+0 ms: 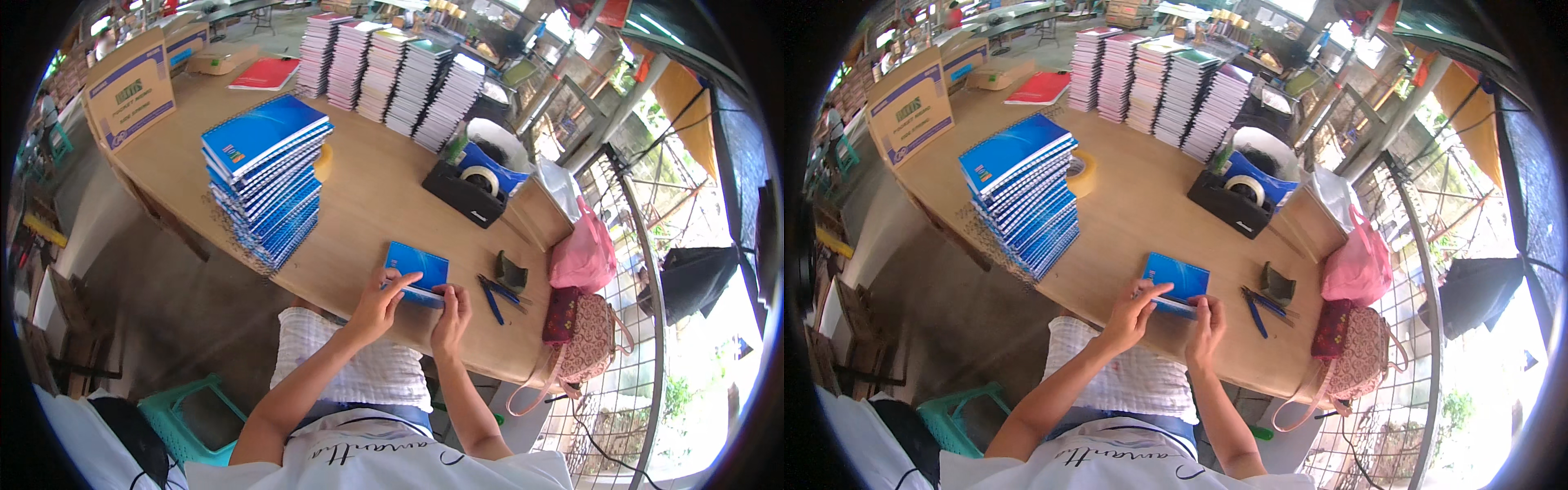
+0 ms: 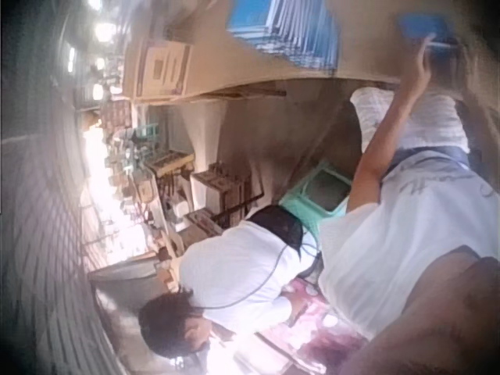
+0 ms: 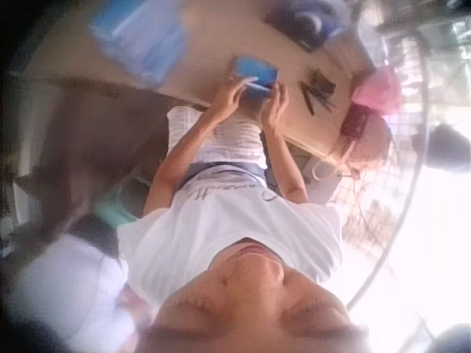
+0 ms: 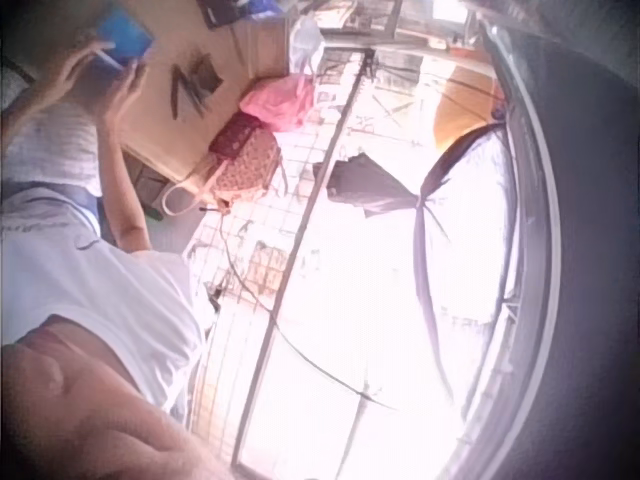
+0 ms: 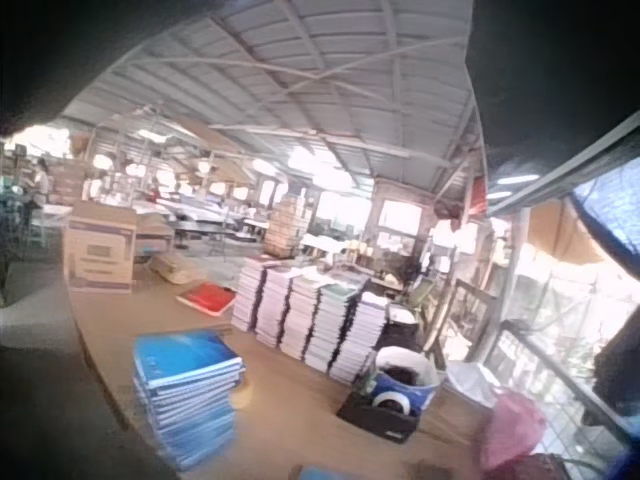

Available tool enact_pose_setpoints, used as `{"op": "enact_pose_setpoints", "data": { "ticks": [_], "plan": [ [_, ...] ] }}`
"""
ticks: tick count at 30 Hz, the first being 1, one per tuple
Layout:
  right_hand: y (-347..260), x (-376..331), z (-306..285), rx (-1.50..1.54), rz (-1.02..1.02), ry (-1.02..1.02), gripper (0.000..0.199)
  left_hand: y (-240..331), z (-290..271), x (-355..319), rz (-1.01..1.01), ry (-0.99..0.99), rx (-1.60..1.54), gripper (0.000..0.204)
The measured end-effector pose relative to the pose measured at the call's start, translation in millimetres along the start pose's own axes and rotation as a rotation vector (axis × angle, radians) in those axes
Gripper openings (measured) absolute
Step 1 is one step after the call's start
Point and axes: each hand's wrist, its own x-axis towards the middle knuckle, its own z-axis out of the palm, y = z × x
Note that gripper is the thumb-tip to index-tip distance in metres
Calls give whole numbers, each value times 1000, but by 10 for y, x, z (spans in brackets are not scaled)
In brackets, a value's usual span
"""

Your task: The person takes blue notebooks one by one from a stack, applies a plastic binding strip to the spine, and secures the binding using a pair of pliers before placing the finished notebook onto a growing stack.

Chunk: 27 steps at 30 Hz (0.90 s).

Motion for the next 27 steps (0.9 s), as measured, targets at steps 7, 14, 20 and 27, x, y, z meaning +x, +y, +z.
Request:
{"op": "enact_pose_setpoints", "data": {
  "ticks": [7, 14, 20, 27],
  "plan": [
    [-3, 898, -554, -283, -281, 142, 27, -166, -68, -70, -118, 147, -50, 25],
    [1160, 2827, -1382, -1372, -486, 32, 40, 34, -37, -17, 25, 75, 25, 16],
    [498, 2763, -1344, -1412, -514, 32, 29, -114, -160, -153, -132, 199, 78, 18],
    [-576, 784, -661, -567, -566, -541, 11, -161, -224, -145, -23, 173, 79, 19]
  ]
}}
